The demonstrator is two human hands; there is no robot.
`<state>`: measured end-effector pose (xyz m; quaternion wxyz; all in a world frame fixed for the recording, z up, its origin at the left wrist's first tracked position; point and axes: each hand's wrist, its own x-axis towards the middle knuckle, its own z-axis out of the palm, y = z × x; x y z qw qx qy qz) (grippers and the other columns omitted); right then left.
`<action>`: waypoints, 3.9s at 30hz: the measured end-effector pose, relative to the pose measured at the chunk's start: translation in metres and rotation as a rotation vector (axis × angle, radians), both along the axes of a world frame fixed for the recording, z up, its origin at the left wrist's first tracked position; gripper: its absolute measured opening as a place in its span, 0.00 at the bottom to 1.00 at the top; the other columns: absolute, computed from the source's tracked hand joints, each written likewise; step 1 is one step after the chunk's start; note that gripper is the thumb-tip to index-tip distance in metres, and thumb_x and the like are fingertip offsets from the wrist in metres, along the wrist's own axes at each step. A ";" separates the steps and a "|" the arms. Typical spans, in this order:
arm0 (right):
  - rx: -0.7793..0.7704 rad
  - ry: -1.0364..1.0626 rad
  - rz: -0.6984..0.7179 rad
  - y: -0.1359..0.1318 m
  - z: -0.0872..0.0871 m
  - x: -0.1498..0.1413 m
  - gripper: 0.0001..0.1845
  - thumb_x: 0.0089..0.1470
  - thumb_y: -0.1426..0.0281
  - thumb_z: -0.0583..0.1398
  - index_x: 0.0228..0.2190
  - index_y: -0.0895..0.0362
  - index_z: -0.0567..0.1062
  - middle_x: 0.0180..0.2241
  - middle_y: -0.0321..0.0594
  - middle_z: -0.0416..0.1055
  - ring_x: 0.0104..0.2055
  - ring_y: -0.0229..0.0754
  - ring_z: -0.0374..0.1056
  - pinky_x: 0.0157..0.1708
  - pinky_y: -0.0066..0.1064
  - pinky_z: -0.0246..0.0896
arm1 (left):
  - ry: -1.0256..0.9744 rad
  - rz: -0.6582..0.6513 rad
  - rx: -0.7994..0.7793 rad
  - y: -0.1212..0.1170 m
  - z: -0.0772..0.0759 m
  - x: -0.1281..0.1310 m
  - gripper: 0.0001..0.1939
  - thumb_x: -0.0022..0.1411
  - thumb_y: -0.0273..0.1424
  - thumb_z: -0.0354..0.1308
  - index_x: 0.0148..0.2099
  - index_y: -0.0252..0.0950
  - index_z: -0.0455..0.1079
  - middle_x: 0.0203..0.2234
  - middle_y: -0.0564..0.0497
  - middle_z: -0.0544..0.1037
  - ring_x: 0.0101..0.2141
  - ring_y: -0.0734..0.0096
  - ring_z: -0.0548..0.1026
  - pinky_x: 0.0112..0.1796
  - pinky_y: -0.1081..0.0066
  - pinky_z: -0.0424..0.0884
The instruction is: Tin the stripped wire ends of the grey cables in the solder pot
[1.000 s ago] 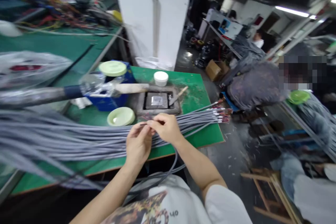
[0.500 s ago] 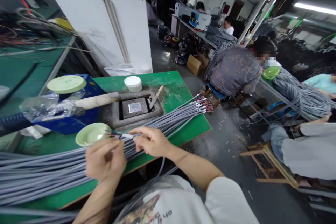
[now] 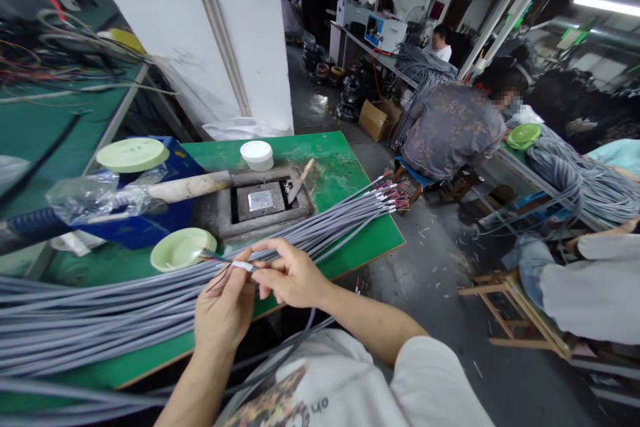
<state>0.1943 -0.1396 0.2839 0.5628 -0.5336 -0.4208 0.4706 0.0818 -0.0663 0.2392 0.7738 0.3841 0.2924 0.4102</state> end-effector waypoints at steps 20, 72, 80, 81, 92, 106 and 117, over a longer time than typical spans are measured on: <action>0.159 -0.203 -0.180 0.033 0.025 0.010 0.07 0.48 0.68 0.63 0.23 0.55 0.80 0.23 0.36 0.66 0.28 0.37 0.63 0.29 0.29 0.57 | 0.107 -0.420 0.301 -0.012 0.027 -0.012 0.14 0.59 0.38 0.59 0.32 0.31 0.75 0.27 0.49 0.74 0.29 0.72 0.69 0.34 0.73 0.66; 0.320 -0.939 -0.063 0.055 0.041 -0.013 0.13 0.50 0.68 0.61 0.17 0.57 0.69 0.20 0.32 0.63 0.26 0.35 0.60 0.35 0.30 0.54 | 0.449 0.082 0.815 -0.005 0.009 -0.036 0.07 0.58 0.32 0.58 0.29 0.36 0.71 0.24 0.52 0.72 0.26 0.72 0.70 0.29 0.75 0.66; 0.245 -0.546 -0.100 0.065 0.039 -0.011 0.17 0.49 0.73 0.59 0.11 0.58 0.67 0.16 0.30 0.59 0.21 0.31 0.57 0.24 0.25 0.52 | 0.525 -0.026 0.905 -0.008 0.014 -0.039 0.08 0.60 0.34 0.57 0.32 0.35 0.73 0.27 0.51 0.74 0.29 0.71 0.72 0.32 0.75 0.67; 0.237 -0.484 -0.103 0.066 0.038 -0.011 0.16 0.49 0.72 0.59 0.12 0.58 0.70 0.17 0.31 0.60 0.21 0.32 0.58 0.24 0.25 0.53 | 0.522 -0.033 0.880 -0.007 0.015 -0.039 0.08 0.60 0.34 0.57 0.34 0.35 0.73 0.28 0.51 0.75 0.30 0.70 0.73 0.33 0.75 0.67; 0.201 -0.149 -0.277 0.065 0.033 0.022 0.12 0.50 0.70 0.60 0.18 0.56 0.77 0.17 0.32 0.62 0.22 0.33 0.55 0.24 0.27 0.50 | 0.188 -0.233 0.374 -0.010 0.015 -0.039 0.14 0.63 0.37 0.54 0.37 0.32 0.75 0.28 0.49 0.75 0.32 0.71 0.71 0.37 0.73 0.66; 0.065 -0.357 0.111 0.073 0.021 -0.009 0.07 0.47 0.69 0.65 0.21 0.57 0.77 0.22 0.34 0.68 0.25 0.35 0.60 0.27 0.29 0.55 | -0.083 -0.218 0.151 -0.010 -0.006 -0.046 0.14 0.62 0.38 0.57 0.38 0.31 0.75 0.27 0.48 0.75 0.30 0.72 0.71 0.37 0.72 0.66; 0.107 -0.309 -0.027 0.064 0.003 -0.010 0.05 0.50 0.69 0.63 0.24 0.54 0.78 0.23 0.34 0.68 0.28 0.36 0.62 0.30 0.30 0.56 | -0.365 -0.180 -0.165 -0.008 -0.016 -0.043 0.15 0.57 0.39 0.61 0.35 0.30 0.75 0.22 0.50 0.73 0.25 0.72 0.73 0.33 0.70 0.69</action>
